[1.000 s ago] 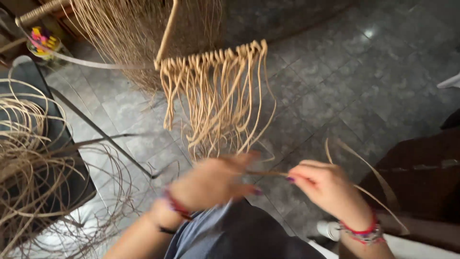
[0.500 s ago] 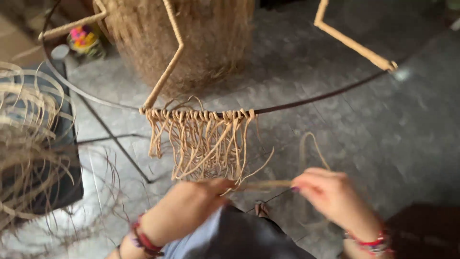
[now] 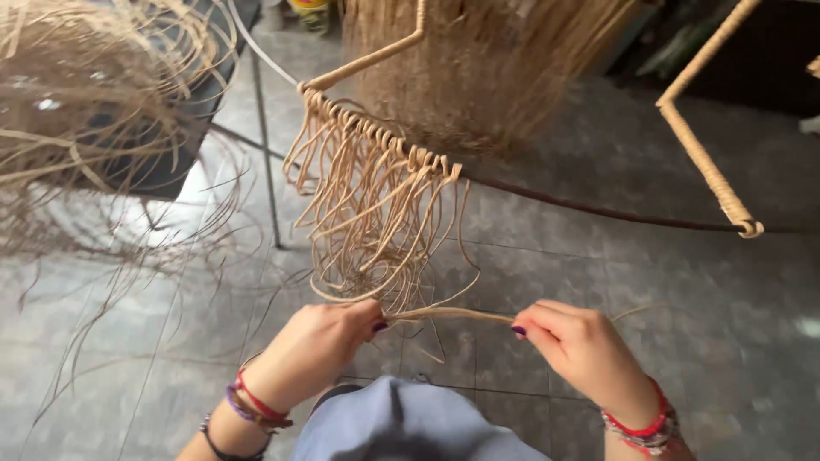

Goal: Weaving natural fiber strands onto a metal frame to create a decorative object

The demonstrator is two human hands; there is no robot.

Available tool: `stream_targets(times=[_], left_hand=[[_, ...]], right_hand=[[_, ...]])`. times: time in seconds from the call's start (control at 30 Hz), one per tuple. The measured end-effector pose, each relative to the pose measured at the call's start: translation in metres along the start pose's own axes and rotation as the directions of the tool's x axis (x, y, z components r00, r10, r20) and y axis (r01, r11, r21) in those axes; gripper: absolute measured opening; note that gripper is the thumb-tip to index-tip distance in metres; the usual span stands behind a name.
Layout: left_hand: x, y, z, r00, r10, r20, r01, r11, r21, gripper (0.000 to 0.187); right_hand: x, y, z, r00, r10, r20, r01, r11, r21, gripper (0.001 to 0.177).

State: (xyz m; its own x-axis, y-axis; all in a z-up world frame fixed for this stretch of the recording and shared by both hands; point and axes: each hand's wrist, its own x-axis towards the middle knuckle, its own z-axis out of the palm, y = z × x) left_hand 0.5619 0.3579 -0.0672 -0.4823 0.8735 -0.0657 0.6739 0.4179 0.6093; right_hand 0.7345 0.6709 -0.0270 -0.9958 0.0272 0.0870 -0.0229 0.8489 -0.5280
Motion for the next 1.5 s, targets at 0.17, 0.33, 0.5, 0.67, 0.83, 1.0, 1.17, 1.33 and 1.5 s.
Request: stream_targets(times=[0.17, 0.33, 0.5, 0.67, 0.83, 1.0, 1.17, 1.33, 1.5], left_hand=[[0.020, 0.081, 0.037, 0.992, 0.099, -0.075, -0.111, 0.975, -0.194, 0.027], [0.010, 0.067, 0.021, 0.995, 0.081, 0.055, -0.079, 0.996, -0.041, 0.013], [-0.017, 0.019, -0.015, 0.999, -0.036, 0.030, 0.036, 0.999, 0.004, 0.020], [0.025, 0.066, 0.015, 0.998, 0.065, 0.025, -0.059, 0.983, -0.172, 0.020], [0.039, 0.064, 0.030, 0.977, 0.165, -0.133, -0.159, 0.986, 0.057, 0.030], [0.024, 0.025, -0.014, 0.994, 0.075, -0.079, -0.068, 0.994, 0.089, 0.023], [0.021, 0.011, -0.035, 0.990, 0.066, -0.128, -0.055, 0.995, 0.089, 0.023], [0.021, 0.002, -0.051, 0.994, 0.033, -0.100, -0.035, 0.999, -0.010, 0.016], [0.026, -0.001, -0.055, 0.998, 0.067, 0.003, -0.067, 0.998, -0.001, 0.023]], right_hand=[[0.018, -0.030, 0.026, 0.974, -0.210, 0.082, 0.210, 0.978, 0.010, 0.015], [0.019, -0.018, 0.013, 0.935, -0.328, 0.138, 0.302, 0.936, 0.180, 0.020], [0.011, 0.005, -0.010, 0.994, -0.055, 0.089, 0.046, 0.993, 0.108, 0.020], [0.024, -0.025, 0.019, 0.983, -0.177, 0.053, 0.175, 0.984, 0.043, 0.011], [0.022, -0.022, 0.016, 0.980, -0.174, 0.102, 0.151, 0.968, 0.199, 0.018], [0.008, 0.002, 0.000, 0.998, -0.019, 0.068, 0.006, 0.984, 0.180, 0.020], [0.006, 0.018, 0.001, 0.990, 0.075, 0.120, -0.093, 0.984, 0.155, 0.024], [0.001, 0.024, -0.007, 0.968, 0.092, 0.233, -0.128, 0.981, 0.148, 0.023], [0.007, 0.024, -0.003, 0.953, 0.040, 0.299, -0.041, 0.999, -0.003, 0.014]])
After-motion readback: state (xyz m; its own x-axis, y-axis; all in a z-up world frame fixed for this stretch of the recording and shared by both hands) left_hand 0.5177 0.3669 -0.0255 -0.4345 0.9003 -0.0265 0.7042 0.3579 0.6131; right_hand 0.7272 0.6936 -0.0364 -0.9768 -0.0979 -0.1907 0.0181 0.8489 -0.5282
